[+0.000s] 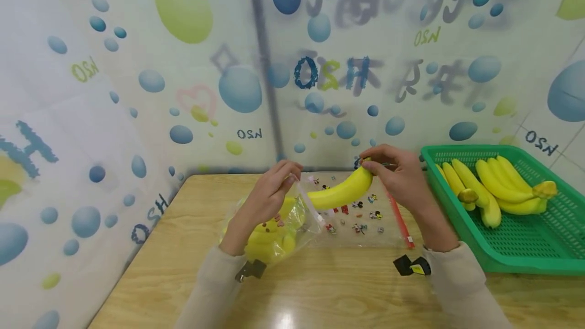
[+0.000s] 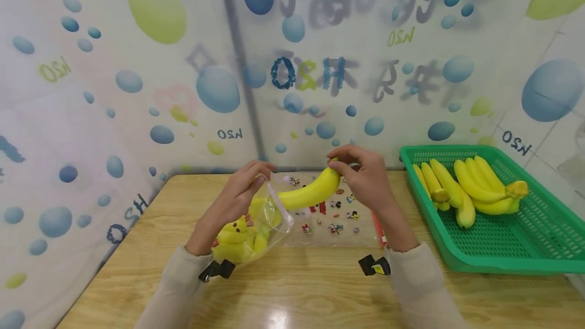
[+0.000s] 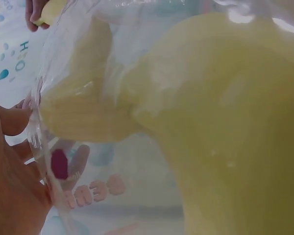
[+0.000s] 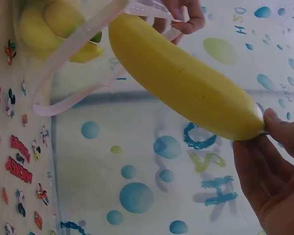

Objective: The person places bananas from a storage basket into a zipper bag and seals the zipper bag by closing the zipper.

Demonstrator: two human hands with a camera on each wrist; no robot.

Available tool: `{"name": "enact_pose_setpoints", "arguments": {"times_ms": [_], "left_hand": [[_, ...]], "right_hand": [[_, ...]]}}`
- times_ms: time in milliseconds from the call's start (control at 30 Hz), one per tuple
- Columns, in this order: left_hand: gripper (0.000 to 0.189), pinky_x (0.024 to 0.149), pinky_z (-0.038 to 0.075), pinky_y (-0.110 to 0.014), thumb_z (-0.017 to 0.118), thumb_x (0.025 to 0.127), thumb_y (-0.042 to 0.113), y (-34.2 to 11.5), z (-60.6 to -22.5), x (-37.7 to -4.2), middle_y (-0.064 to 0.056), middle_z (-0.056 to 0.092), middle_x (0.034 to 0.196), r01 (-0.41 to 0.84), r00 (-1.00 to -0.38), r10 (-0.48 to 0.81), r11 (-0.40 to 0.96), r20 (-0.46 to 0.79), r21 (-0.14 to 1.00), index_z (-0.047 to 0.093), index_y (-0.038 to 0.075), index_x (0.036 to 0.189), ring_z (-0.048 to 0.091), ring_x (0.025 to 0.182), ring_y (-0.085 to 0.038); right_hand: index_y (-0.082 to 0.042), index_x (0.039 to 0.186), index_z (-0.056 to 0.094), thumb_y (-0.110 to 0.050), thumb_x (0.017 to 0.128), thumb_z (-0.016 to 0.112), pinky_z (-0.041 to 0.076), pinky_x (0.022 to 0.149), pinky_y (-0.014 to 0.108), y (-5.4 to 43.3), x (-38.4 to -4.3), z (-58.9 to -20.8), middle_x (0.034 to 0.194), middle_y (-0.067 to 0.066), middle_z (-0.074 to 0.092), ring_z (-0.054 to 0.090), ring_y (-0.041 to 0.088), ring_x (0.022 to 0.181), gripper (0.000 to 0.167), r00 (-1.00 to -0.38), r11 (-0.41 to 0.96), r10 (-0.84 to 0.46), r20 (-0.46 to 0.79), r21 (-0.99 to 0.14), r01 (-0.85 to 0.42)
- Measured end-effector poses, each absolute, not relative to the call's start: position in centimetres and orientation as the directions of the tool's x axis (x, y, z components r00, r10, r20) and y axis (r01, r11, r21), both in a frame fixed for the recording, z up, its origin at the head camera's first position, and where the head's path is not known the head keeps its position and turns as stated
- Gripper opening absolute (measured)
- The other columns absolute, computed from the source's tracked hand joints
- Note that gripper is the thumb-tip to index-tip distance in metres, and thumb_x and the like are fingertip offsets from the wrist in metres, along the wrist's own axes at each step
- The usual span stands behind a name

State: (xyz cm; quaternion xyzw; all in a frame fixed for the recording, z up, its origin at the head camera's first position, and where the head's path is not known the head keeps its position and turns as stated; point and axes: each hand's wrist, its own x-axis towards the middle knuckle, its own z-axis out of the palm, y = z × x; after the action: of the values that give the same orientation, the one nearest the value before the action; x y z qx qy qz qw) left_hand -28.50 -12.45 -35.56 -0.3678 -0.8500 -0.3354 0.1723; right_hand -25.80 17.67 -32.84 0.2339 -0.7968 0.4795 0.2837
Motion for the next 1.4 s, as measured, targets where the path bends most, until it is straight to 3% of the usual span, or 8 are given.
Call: {"name": "enact_pose_setpoints", "arguments": {"times_ms": [300,667,1233,1400], "left_hand": [[0.021,0.1,0.052,-0.046,0.038,0.111,0.012,-12.3,-35.4,-28.5,-0.007,0.063,0.133,0.74,-0.671,0.504,0.501,0.544,0.448,0.059,0.01,0.108,0.062,0.122,-0.026],[0.022,0.1,0.053,-0.045,0.039,0.111,0.012,-12.5,-35.2,-28.4,-0.007,0.063,0.132,0.742,-0.667,0.495,0.503,0.556,0.443,0.06,0.005,0.109,0.063,0.12,-0.026],[0.02,0.095,0.055,-0.044,0.041,0.111,0.014,-12.6,-35.1,-28.4,-0.007,0.063,0.133,0.746,-0.658,0.483,0.521,0.578,0.414,0.059,0.013,0.104,0.064,0.12,-0.027],[0.019,0.096,0.055,-0.044,0.042,0.11,0.014,-12.5,-35.2,-28.4,-0.006,0.063,0.133,0.742,-0.663,0.475,0.521,0.578,0.422,0.06,0.013,0.104,0.064,0.12,-0.027]], "right_hand": [[0.002,0.106,0.075,0.002,0.096,0.068,0.059,0.067,0.018,15.6,-26.6,-34.5,0.1,0.022,0.076,0.071,0.003,0.077,0.012,-0.773,0.309,-0.116,0.624,-0.717,-0.625],[-0.006,0.108,0.077,-0.006,0.095,0.072,0.061,0.082,0.025,12.4,-26.3,-36.0,0.105,0.012,0.077,0.072,0.016,0.091,0.014,-0.838,0.309,-0.175,0.517,-0.779,-0.546],[-0.003,0.112,0.073,0.0,0.094,0.072,0.062,0.084,0.028,8.9,-26.0,-38.7,0.11,0.014,0.075,0.074,0.027,0.102,0.018,-0.754,0.179,-0.345,0.559,-0.749,-0.637],[-0.003,0.118,0.066,0.004,0.092,0.072,0.062,0.086,0.029,8.7,-26.2,-39.2,0.112,0.018,0.076,0.075,0.032,0.105,0.027,-0.769,0.132,-0.353,0.532,-0.786,-0.604]]}}
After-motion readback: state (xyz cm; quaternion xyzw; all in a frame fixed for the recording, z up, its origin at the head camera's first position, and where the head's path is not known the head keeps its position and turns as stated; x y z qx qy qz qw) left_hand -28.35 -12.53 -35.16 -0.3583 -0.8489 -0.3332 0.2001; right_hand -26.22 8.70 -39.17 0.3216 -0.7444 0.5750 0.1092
